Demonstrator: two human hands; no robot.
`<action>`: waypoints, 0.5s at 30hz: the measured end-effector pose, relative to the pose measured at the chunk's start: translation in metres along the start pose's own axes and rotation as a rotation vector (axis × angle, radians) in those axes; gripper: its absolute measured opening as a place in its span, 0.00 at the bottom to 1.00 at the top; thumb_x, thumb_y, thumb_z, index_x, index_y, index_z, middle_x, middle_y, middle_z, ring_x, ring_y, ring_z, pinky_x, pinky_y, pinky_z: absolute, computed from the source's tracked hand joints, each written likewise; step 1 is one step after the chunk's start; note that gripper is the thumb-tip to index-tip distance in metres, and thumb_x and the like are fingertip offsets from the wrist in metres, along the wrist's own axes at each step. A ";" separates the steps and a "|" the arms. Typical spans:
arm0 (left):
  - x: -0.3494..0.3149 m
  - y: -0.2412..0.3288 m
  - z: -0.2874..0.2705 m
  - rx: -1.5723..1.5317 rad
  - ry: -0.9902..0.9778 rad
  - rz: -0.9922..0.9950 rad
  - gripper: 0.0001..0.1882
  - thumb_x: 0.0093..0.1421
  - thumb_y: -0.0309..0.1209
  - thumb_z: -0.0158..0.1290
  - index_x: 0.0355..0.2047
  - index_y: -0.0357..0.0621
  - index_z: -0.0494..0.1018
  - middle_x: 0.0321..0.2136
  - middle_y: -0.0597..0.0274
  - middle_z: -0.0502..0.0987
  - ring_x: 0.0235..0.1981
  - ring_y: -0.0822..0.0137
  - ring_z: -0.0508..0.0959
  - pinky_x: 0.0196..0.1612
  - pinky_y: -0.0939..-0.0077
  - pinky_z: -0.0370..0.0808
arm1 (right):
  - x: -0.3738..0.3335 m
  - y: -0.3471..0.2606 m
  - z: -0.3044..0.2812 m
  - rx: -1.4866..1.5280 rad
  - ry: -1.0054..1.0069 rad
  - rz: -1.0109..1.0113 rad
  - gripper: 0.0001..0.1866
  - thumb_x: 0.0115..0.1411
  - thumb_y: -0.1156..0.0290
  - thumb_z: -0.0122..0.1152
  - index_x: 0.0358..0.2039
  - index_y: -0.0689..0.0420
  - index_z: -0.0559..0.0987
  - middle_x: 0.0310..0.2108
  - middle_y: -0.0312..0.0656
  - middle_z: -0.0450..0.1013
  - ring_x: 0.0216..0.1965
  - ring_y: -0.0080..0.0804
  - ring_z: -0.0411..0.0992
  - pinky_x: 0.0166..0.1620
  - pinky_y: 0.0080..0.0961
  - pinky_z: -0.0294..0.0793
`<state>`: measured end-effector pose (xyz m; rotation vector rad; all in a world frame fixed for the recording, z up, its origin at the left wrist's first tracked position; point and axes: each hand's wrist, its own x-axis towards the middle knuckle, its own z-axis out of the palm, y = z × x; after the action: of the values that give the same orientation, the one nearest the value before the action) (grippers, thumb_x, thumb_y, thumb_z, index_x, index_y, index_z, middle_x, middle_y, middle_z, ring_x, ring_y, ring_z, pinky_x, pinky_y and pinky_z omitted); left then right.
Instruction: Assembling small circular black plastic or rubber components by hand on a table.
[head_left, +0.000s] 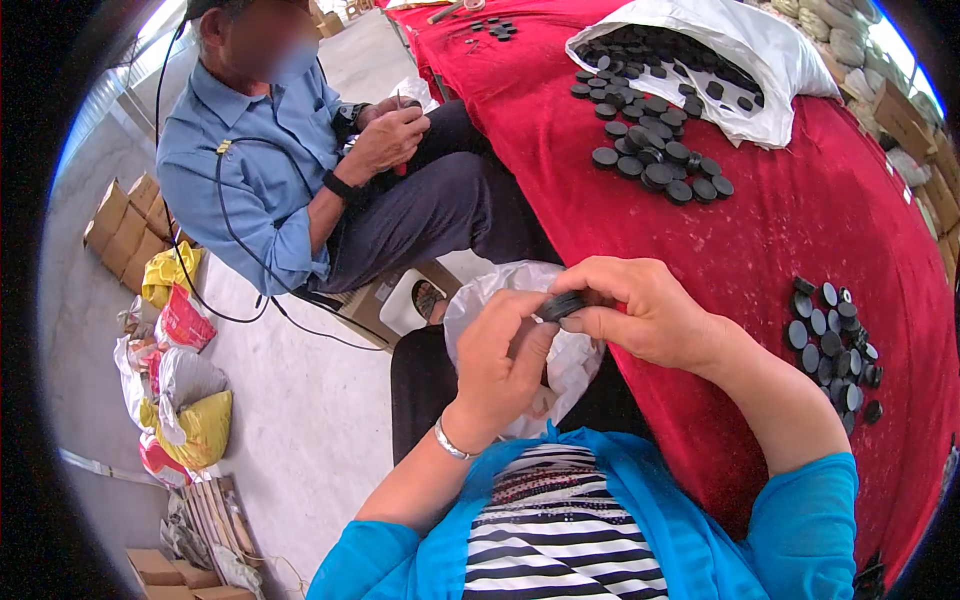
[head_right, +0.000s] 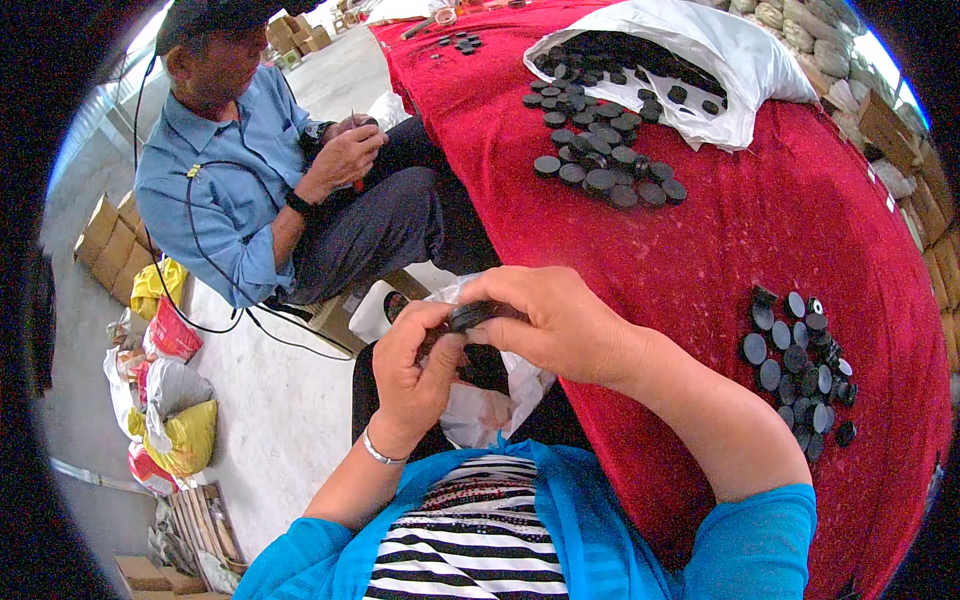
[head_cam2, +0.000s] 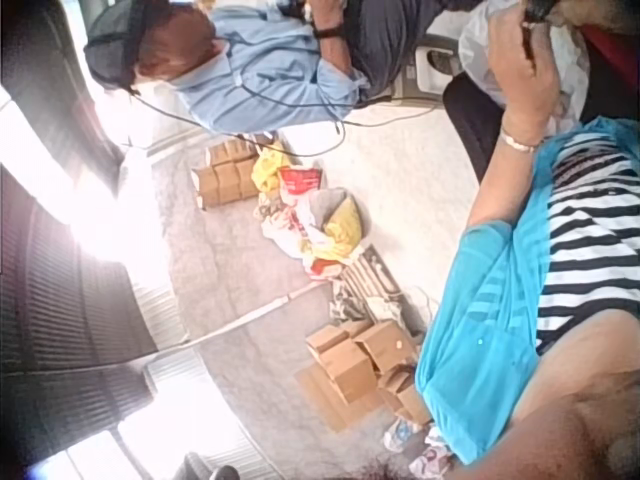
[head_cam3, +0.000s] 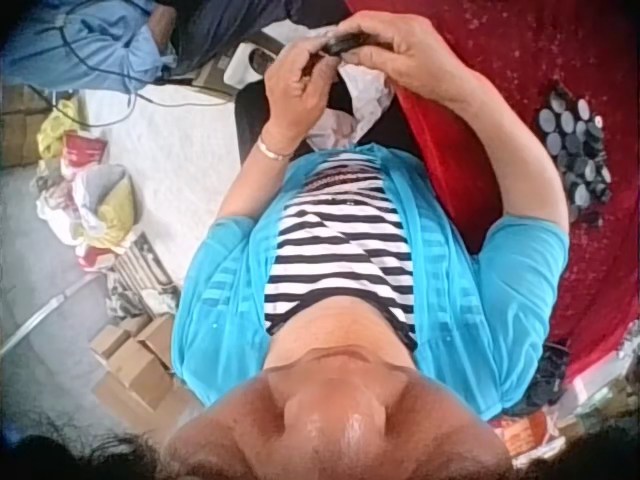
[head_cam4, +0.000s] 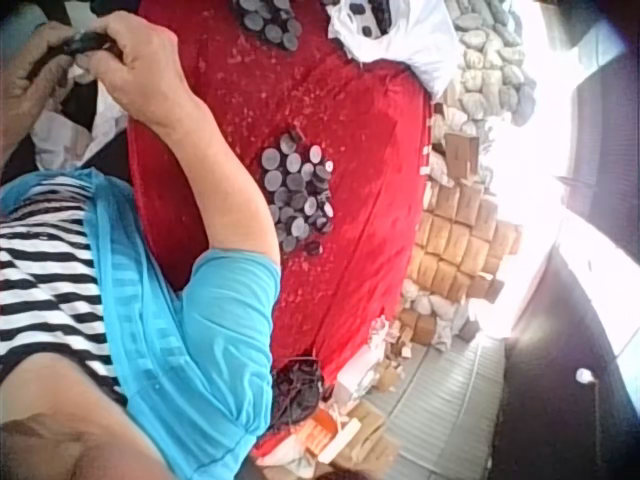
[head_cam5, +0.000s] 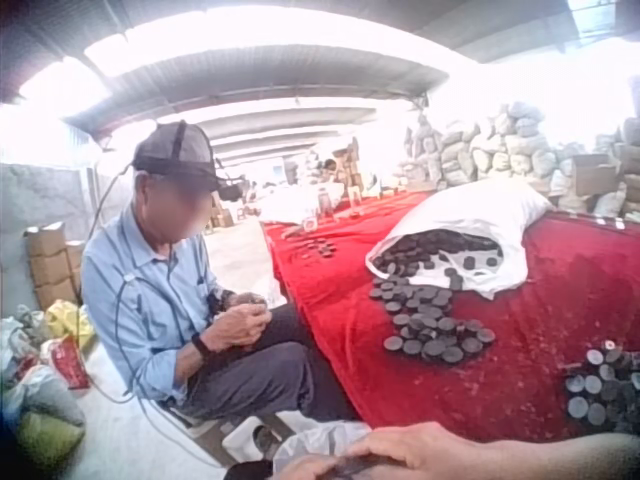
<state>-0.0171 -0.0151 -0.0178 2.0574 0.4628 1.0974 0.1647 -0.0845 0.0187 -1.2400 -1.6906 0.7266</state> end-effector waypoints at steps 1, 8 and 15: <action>0.000 -0.001 0.000 -0.009 0.006 -0.009 0.11 0.54 0.20 0.54 0.40 0.37 0.73 0.29 0.56 0.73 0.25 0.63 0.74 0.28 0.74 0.69 | 0.000 -0.001 -0.001 0.001 0.000 0.001 0.14 0.55 0.78 0.61 0.44 0.62 0.75 0.31 0.39 0.73 0.28 0.21 0.72 0.31 0.21 0.71; 0.004 0.004 -0.003 0.097 -0.002 0.052 0.11 0.53 0.21 0.55 0.38 0.37 0.73 0.29 0.54 0.73 0.26 0.57 0.74 0.29 0.71 0.70 | -0.001 -0.005 0.002 -0.166 0.078 -0.137 0.12 0.54 0.74 0.63 0.39 0.60 0.76 0.32 0.44 0.73 0.31 0.32 0.74 0.33 0.25 0.72; 0.007 0.010 -0.006 0.090 -0.032 0.087 0.08 0.55 0.19 0.51 0.36 0.35 0.72 0.25 0.55 0.73 0.22 0.64 0.75 0.25 0.76 0.70 | -0.001 -0.013 0.002 -0.334 0.105 -0.251 0.10 0.53 0.73 0.62 0.36 0.62 0.75 0.29 0.46 0.72 0.31 0.42 0.73 0.33 0.29 0.72</action>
<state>-0.0189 -0.0150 -0.0040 2.1888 0.4171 1.1106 0.1572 -0.0891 0.0285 -1.2336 -1.8870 0.2305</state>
